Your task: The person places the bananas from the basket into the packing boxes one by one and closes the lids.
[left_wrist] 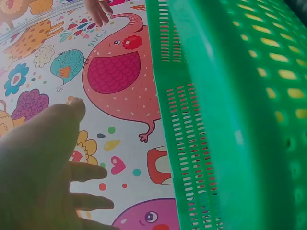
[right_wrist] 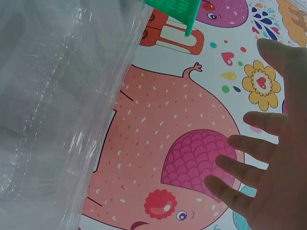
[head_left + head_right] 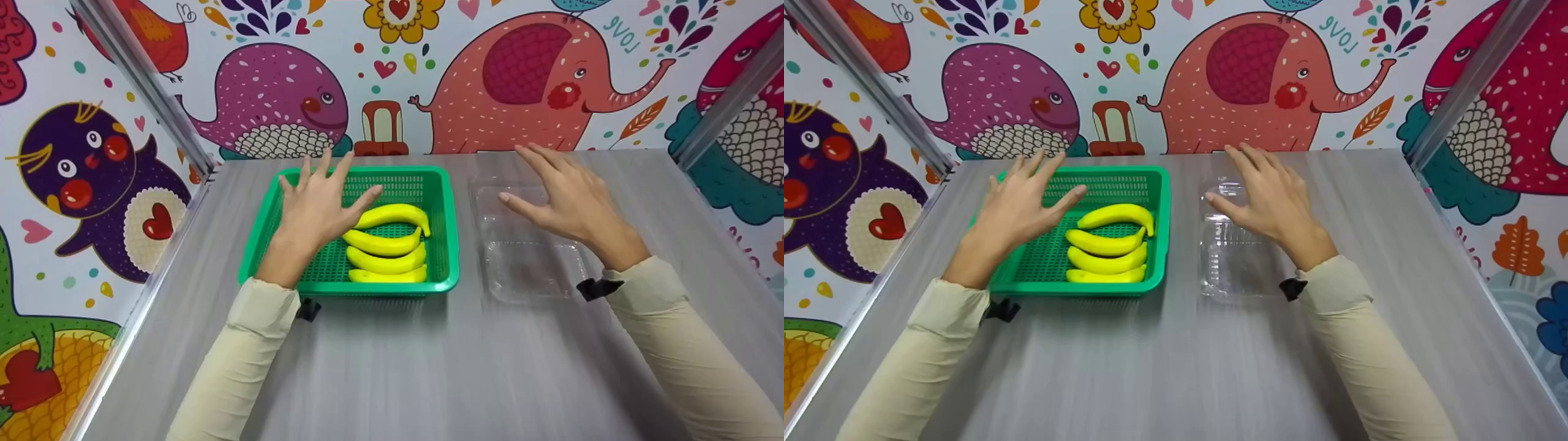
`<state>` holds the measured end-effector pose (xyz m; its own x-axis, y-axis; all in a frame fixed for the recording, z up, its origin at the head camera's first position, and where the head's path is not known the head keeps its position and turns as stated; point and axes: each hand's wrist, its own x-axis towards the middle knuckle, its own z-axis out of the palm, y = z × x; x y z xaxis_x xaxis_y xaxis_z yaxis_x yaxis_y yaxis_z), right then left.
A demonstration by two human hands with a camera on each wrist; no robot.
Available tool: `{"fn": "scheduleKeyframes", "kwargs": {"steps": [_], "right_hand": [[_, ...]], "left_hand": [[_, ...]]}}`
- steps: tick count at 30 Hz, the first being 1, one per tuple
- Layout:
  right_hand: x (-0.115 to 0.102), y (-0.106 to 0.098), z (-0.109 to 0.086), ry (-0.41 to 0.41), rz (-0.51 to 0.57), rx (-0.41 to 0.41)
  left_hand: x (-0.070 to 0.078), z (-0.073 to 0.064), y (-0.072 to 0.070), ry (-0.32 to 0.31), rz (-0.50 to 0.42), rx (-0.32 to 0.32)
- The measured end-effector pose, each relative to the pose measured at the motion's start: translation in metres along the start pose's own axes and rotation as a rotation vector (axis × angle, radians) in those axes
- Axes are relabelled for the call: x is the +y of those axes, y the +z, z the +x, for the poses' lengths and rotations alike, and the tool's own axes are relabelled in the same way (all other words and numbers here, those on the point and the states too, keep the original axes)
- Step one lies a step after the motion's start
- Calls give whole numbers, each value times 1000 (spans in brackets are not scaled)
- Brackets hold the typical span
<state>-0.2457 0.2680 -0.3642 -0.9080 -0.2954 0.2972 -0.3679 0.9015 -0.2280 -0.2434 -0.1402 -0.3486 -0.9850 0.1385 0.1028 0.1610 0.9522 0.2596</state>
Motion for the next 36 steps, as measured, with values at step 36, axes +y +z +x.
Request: {"fn": "scheduleKeyframes", "kwargs": {"steps": [36], "right_hand": [[-31, 37, 10, -146, 86, 92]], "left_hand": [[-84, -59, 14, -78, -125, 266]]}}
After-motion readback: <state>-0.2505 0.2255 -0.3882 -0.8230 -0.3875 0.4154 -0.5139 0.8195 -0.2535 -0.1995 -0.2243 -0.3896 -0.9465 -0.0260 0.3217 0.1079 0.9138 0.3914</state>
